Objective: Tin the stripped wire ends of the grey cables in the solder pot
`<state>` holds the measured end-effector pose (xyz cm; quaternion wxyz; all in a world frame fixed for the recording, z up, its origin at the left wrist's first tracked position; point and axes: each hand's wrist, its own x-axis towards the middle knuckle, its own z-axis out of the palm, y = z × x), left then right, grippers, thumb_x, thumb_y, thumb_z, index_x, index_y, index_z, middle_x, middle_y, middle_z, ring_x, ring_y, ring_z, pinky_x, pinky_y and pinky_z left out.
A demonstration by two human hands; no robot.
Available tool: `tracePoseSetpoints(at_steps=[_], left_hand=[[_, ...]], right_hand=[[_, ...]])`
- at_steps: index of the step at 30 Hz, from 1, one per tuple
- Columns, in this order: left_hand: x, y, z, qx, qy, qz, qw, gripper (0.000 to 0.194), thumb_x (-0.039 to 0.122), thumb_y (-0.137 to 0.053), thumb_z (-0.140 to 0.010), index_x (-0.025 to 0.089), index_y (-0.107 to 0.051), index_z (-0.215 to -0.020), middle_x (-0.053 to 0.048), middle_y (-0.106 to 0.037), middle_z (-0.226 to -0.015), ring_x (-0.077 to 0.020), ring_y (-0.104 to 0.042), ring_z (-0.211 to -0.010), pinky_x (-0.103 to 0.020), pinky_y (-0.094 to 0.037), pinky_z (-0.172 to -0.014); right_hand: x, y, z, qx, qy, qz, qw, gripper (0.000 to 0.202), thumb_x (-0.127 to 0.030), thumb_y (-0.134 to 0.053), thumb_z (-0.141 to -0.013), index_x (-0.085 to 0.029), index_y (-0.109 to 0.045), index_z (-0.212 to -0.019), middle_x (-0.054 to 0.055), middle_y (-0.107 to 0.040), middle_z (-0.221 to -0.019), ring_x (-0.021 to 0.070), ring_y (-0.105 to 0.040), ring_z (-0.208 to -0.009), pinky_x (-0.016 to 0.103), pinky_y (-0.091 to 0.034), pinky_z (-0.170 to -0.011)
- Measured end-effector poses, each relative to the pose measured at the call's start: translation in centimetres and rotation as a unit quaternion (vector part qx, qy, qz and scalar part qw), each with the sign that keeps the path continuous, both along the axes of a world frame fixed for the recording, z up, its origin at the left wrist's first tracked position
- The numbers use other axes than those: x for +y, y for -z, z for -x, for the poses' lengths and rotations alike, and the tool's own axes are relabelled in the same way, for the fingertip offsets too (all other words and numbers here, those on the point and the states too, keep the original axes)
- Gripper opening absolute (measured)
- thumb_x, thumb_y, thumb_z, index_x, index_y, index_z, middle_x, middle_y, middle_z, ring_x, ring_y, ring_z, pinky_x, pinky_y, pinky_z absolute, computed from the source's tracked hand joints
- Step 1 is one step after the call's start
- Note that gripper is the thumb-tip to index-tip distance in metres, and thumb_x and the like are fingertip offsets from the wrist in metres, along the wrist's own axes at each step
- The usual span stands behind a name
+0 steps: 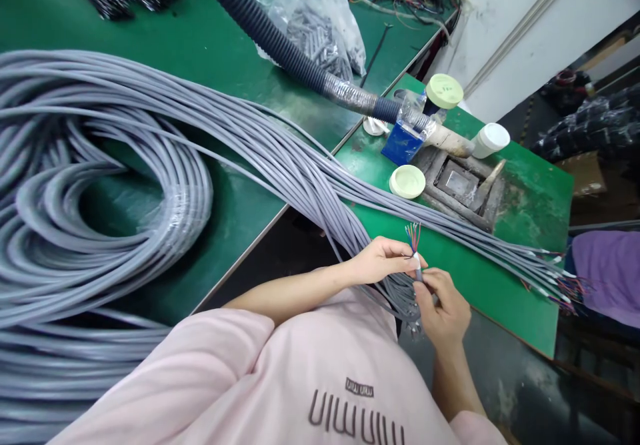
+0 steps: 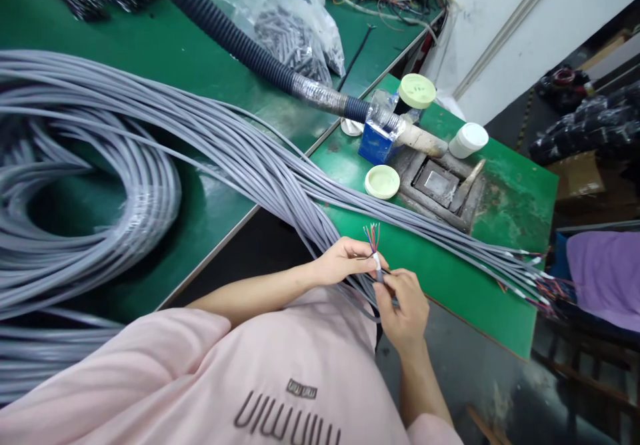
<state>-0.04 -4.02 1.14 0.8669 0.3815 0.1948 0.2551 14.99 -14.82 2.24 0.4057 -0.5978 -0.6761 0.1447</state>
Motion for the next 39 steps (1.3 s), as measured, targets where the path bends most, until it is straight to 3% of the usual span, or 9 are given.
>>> tracePoseSetpoints(at_steps=[5, 11, 16, 21, 27, 32, 36, 39], left_hand=[[0.2, 0.3, 0.0, 0.011, -0.020, -0.034, 0.999, 0.043, 0.050, -0.078, -0.069, 0.009, -0.072, -0.082, -0.006, -0.070, -0.078, -0.0096, -0.062, -0.067, -0.023, -0.052, -0.070], [0.2, 0.5, 0.1, 0.011, -0.024, -0.055, 0.998, 0.046, 0.051, -0.077, -0.069, 0.009, -0.073, -0.085, -0.007, -0.070, -0.076, -0.0113, -0.063, -0.067, -0.024, -0.052, -0.069], [0.2, 0.7, -0.1, -0.010, -0.042, -0.050, 0.998, 0.041, 0.048, -0.080, -0.066, 0.009, -0.068, -0.066, -0.006, -0.069, -0.073, -0.0112, -0.063, -0.065, -0.024, -0.051, -0.067], [0.4, 0.1, 0.0, 0.010, -0.045, -0.040, 0.998, 0.046, 0.050, -0.084, -0.056, 0.009, -0.064, -0.054, -0.002, -0.062, -0.056, -0.0076, -0.056, -0.053, -0.020, -0.046, -0.056], [0.1, 0.2, 0.1, 0.056, -0.048, -0.049, 0.996, 0.047, 0.055, -0.078, -0.065, 0.009, -0.067, -0.057, 0.000, -0.057, -0.048, -0.0054, -0.049, -0.045, -0.018, -0.038, -0.047], [-0.1, 0.5, -0.3, 0.059, -0.065, -0.024, 0.996, 0.048, 0.054, -0.077, -0.066, 0.009, -0.065, -0.059, -0.001, -0.060, -0.054, -0.0049, -0.050, -0.048, -0.018, -0.040, -0.051], [0.5, 0.7, -0.2, 0.013, -0.013, 0.002, 1.000, 0.044, 0.046, -0.083, -0.061, 0.009, -0.070, -0.080, -0.002, -0.065, -0.065, -0.0067, -0.056, -0.057, -0.020, -0.045, -0.059], [1.0, 1.0, -0.2, -0.006, -0.028, 0.021, 0.999, 0.041, 0.040, -0.082, -0.064, 0.010, -0.070, -0.089, -0.001, -0.065, -0.065, -0.0070, -0.056, -0.056, -0.020, -0.044, -0.057]], right_hand=[[0.1, -0.2, 0.1, -0.048, -0.010, -0.036, 0.998, 0.018, -0.011, -0.063, -0.084, -0.024, -0.061, -0.097, 0.001, -0.061, -0.074, 0.0200, -0.060, -0.077, 0.042, -0.050, -0.080], [0.0, 0.1, 0.0, -0.051, -0.017, -0.025, 0.998, 0.016, -0.013, -0.062, -0.085, -0.025, -0.061, -0.096, 0.001, -0.064, -0.077, 0.0192, -0.060, -0.074, 0.044, -0.050, -0.082], [0.1, 0.2, 0.1, -0.059, -0.029, -0.021, 0.998, 0.014, -0.014, -0.061, -0.086, -0.024, -0.061, -0.096, 0.000, -0.065, -0.078, 0.0191, -0.061, -0.075, 0.043, -0.050, -0.082], [0.3, 0.5, 0.2, -0.059, -0.068, -0.014, 0.996, 0.013, -0.014, -0.060, -0.086, -0.023, -0.060, -0.094, -0.001, -0.064, -0.074, 0.0165, -0.059, -0.066, 0.045, -0.049, -0.084], [0.6, 1.1, 0.8, -0.057, -0.093, -0.003, 0.994, 0.008, -0.017, -0.060, -0.087, -0.025, -0.058, -0.089, -0.003, -0.059, -0.069, 0.0149, -0.056, -0.062, 0.044, -0.050, -0.084], [0.5, 1.5, 0.4, -0.043, -0.076, -0.003, 0.996, 0.009, -0.015, -0.058, -0.088, -0.023, -0.059, -0.093, 0.001, -0.065, -0.080, 0.0185, -0.062, -0.079, 0.042, -0.049, -0.084], [-0.1, 1.8, -0.5, -0.013, -0.029, 0.019, 0.999, 0.006, -0.017, -0.059, -0.088, -0.022, -0.060, -0.091, 0.002, -0.061, -0.078, 0.0212, -0.060, -0.089, 0.039, -0.048, -0.081], [-0.5, 2.1, -0.8, 0.008, -0.017, 0.027, 0.999, 0.006, -0.017, -0.060, -0.088, -0.022, -0.060, -0.091, 0.002, -0.059, -0.075, 0.0217, -0.058, -0.091, 0.039, -0.047, -0.082]])
